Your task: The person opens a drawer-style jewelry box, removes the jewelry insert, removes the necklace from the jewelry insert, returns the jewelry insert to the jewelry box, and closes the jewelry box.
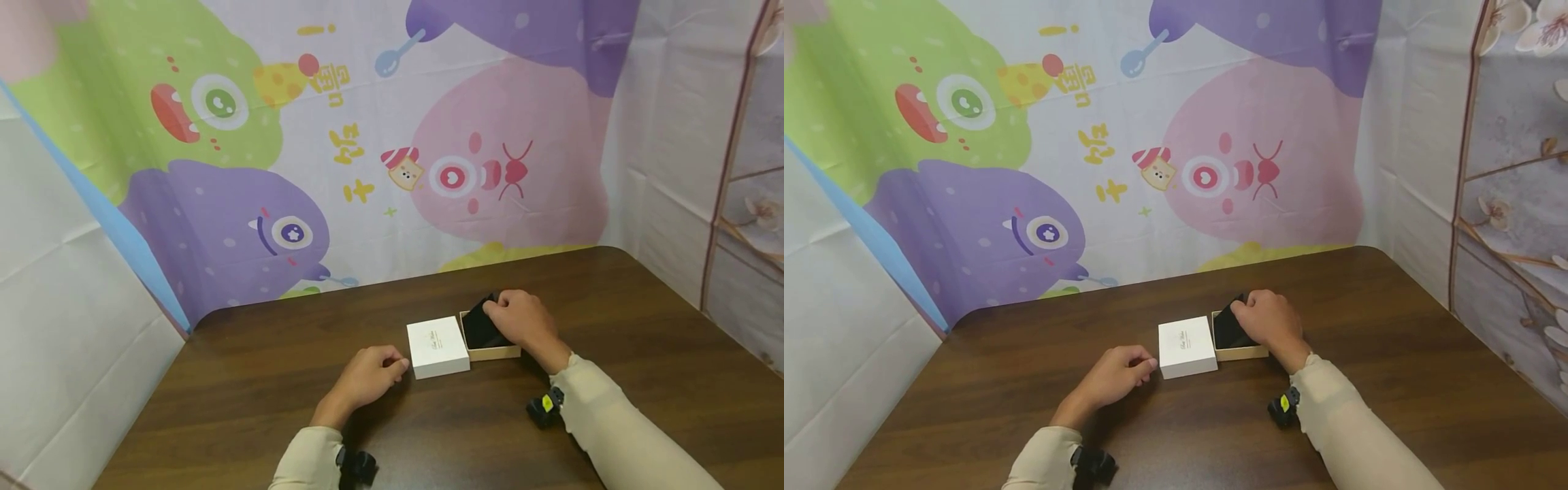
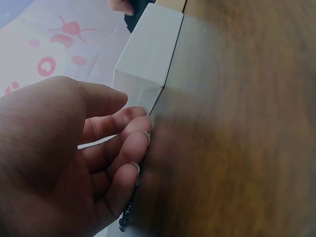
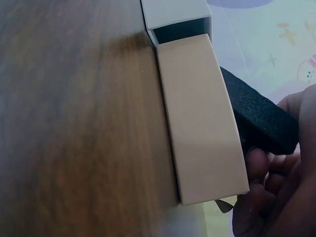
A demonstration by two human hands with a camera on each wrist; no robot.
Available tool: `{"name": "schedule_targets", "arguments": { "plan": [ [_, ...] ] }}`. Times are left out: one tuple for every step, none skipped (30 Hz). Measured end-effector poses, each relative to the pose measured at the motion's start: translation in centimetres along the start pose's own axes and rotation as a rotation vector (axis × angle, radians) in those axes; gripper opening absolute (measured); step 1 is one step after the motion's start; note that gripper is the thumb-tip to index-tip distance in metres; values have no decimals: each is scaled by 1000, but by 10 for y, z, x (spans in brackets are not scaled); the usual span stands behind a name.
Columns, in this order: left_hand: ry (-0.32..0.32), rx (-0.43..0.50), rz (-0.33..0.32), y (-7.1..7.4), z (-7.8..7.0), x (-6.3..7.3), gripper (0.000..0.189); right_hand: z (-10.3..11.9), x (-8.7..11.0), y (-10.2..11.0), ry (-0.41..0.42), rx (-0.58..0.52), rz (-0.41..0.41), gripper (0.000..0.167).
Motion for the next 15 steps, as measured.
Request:
{"name": "schedule_targets", "arguments": {
  "plan": [
    [1,1,0,0,0,0,18,0,0,0,0,-3,1,39],
    [2,1,1,0,0,0,18,0,0,0,0,-5,1,40],
    [2,-1,1,0,0,0,18,0,0,0,1,-8,-1,41],
    [1,-2,-1,0,0,0,18,0,0,0,1,-14,-2,43],
    [1,-5,-1,0,0,0,18,0,1,0,0,-16,-5,44],
    [1,-7,-2,0,-1,0,18,0,0,0,-2,-20,-7,44],
    [0,-10,-2,0,-1,0,18,0,0,0,-6,-21,-7,44],
    [1,-11,-2,0,-1,0,18,0,0,1,-12,-19,-6,44],
    [1,-11,-2,0,-1,0,18,0,0,1,-19,-16,-5,43],
    [1,-11,-3,-1,0,0,18,0,0,1,-28,-15,-3,41],
    [1,-12,-3,-1,0,0,18,0,0,1,-37,-14,-1,39],
    [1,-11,-3,-1,0,0,18,-1,0,2,-46,-14,2,37],
    [1,-11,-3,-1,0,0,17,-1,0,2,-53,-13,3,35],
    [1,-11,-4,-1,0,0,17,-1,0,2,-59,-13,5,33],
    [1,-12,-4,-1,0,0,17,-1,0,3,-65,-12,5,32]
  ]
}}
Point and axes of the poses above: each hand's wrist, its own x-axis away from the middle knuckle, its own y-axis out of the back of the hand, z = x × y, the point moved 4 cm from there along -x, towards the middle knuckle, and after that the axes turned 12 degrees about z, right-handed, at the moved point
